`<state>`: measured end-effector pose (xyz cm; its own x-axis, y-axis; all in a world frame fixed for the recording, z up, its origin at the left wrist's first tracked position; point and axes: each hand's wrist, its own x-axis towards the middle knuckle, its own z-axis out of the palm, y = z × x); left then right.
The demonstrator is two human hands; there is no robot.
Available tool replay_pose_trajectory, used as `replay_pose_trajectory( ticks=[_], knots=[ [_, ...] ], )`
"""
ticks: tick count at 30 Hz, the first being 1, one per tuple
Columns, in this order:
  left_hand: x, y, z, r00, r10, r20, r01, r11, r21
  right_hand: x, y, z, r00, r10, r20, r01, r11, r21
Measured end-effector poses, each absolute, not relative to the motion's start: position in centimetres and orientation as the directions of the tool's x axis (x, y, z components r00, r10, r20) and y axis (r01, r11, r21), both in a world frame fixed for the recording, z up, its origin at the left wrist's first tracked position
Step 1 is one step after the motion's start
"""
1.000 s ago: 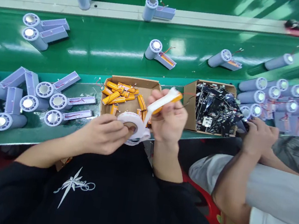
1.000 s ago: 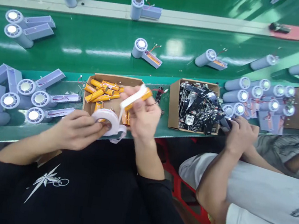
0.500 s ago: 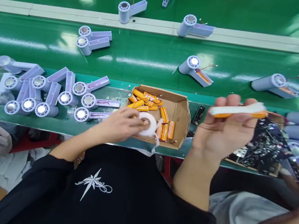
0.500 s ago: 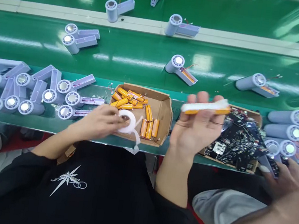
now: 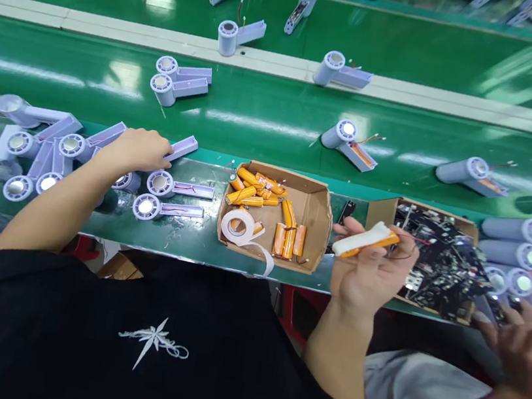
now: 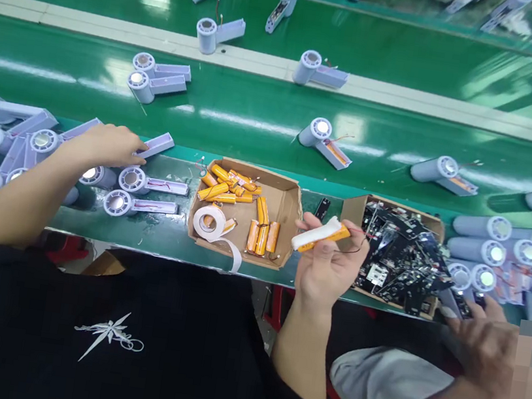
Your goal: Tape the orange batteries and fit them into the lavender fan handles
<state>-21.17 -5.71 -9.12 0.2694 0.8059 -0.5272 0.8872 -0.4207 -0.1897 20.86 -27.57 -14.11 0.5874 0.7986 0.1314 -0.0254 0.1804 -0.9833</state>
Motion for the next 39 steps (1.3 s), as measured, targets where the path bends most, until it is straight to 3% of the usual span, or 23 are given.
replay_pose_trajectory(
  ticks=[2,4,6,8,11,16,23,30,39],
  knots=[
    [-19.2,-3.7,-9.1,0.355,0.796,-0.491,0.847,-0.496,-0.191,20.5,-27.5,-14.0,0.589,0.783,0.198,0.014,0.235,-0.972],
    [-16.6,-1.5,-9.4,0.522,0.77,-0.367,0.78,-0.605,-0.159,20.1,-26.6,-13.3,0.591,0.764,0.259,0.057,0.281,-0.958],
    [-13.5,0.6,-10.1,0.672,0.701,-0.238,0.693,-0.709,-0.13,19.6,-24.8,-12.2,0.571,0.758,0.314,0.091,0.321,-0.943],
    [-10.6,2.5,-11.0,0.743,0.638,-0.202,0.629,-0.769,-0.115,19.0,-22.6,-10.8,0.528,0.762,0.374,0.1,0.381,-0.919],
    [-7.5,4.1,-12.2,0.754,0.6,-0.266,0.61,-0.791,-0.054,17.8,-19.8,-9.1,0.396,0.832,0.389,0.073,0.393,-0.917],
    [-5.6,5.1,-13.1,0.713,0.641,-0.284,0.672,-0.741,0.013,16.4,-16.3,-8.8,0.156,0.947,0.281,0.044,0.277,-0.96],
    [-5.0,7.0,-12.5,0.686,0.627,-0.369,0.689,-0.723,0.053,16.0,-8.1,-10.6,0.094,0.979,0.183,0.127,0.171,-0.977],
    [-4.1,5.8,-14.4,0.691,0.651,-0.314,0.698,-0.713,0.057,15.4,-3.5,-13.5,-0.003,0.985,0.174,0.381,0.162,-0.91],
    [-4.7,8.2,-14.1,0.738,0.602,-0.303,0.672,-0.698,0.25,15.7,-2.3,-15.6,-0.075,0.982,0.176,0.64,0.183,-0.747]
  ],
)
